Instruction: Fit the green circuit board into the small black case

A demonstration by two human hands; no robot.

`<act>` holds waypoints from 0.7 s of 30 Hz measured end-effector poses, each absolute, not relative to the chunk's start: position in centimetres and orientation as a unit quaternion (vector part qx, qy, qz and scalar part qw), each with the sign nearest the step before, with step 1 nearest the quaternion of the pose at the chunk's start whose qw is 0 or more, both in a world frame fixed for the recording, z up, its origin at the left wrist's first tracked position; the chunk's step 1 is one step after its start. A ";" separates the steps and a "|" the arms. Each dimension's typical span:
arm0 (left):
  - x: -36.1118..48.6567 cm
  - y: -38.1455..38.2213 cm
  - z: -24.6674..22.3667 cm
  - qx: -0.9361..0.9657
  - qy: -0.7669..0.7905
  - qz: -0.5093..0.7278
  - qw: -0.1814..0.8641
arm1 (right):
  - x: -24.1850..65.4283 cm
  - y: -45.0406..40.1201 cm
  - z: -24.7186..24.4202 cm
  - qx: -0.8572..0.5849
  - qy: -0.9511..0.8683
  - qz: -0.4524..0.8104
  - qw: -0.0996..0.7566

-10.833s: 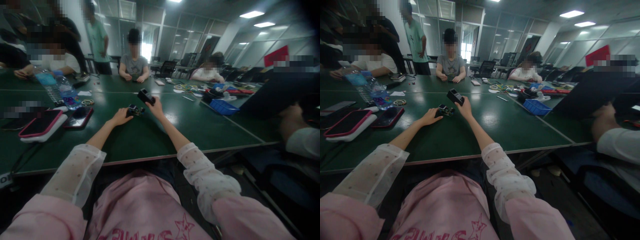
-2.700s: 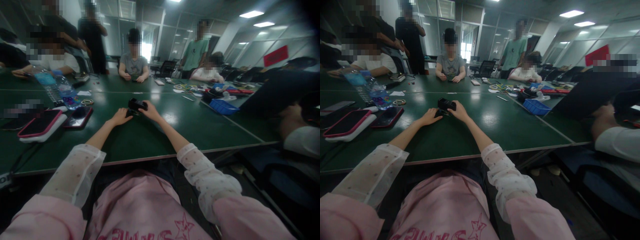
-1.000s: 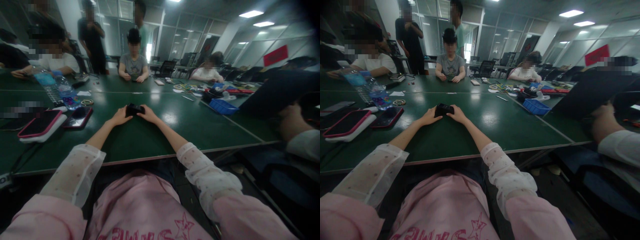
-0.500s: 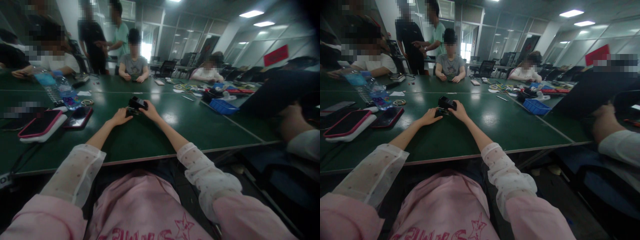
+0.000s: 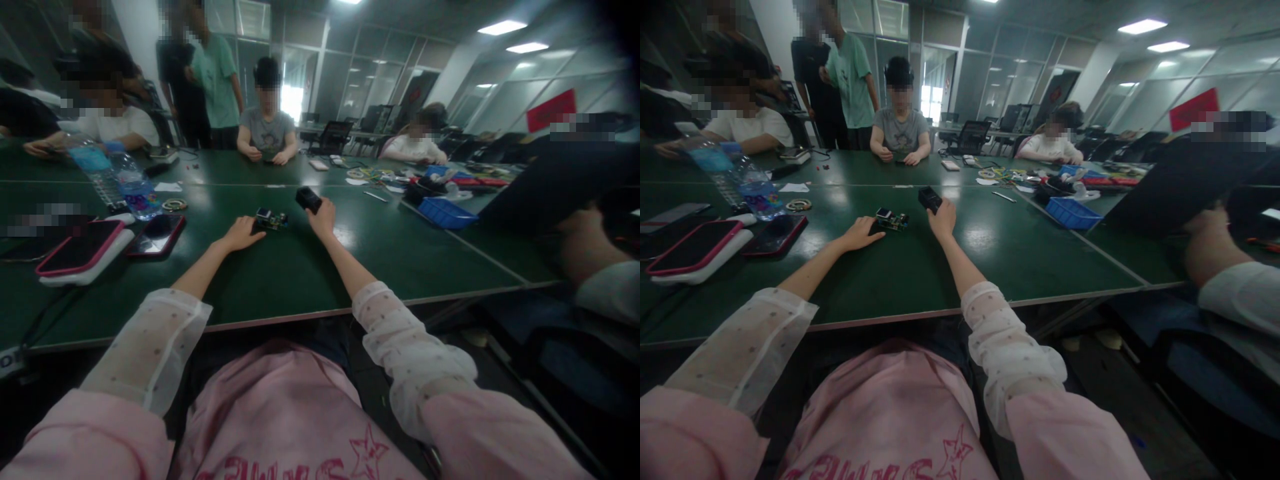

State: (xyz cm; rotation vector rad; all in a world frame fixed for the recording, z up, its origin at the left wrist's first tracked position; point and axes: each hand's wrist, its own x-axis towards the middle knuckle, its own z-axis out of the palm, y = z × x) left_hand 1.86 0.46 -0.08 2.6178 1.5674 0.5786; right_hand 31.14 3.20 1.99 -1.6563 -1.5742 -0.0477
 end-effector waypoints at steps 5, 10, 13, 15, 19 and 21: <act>1.9 0.3 0.1 0.841 0.508 0.184 0.025 | 31.2 3.1 1.1 -0.728 -0.596 0.004 0.339; 1.9 0.5 0.0 0.843 0.503 0.188 0.023 | 31.1 3.0 1.1 -0.731 -0.601 -0.003 0.322; 1.9 0.6 -0.1 0.842 0.504 0.188 0.023 | 31.1 2.9 1.2 -0.731 -0.604 -0.007 0.318; 1.9 0.6 -0.2 0.842 0.505 0.189 0.026 | 31.1 2.8 1.2 -0.733 -0.604 -0.006 0.312; 1.8 0.7 -0.2 0.841 0.506 0.190 0.030 | 31.0 2.7 1.4 -0.736 -0.604 0.000 0.306; 1.8 0.7 -0.3 0.841 0.505 0.192 0.031 | 31.0 2.7 1.5 -0.737 -0.603 0.003 0.306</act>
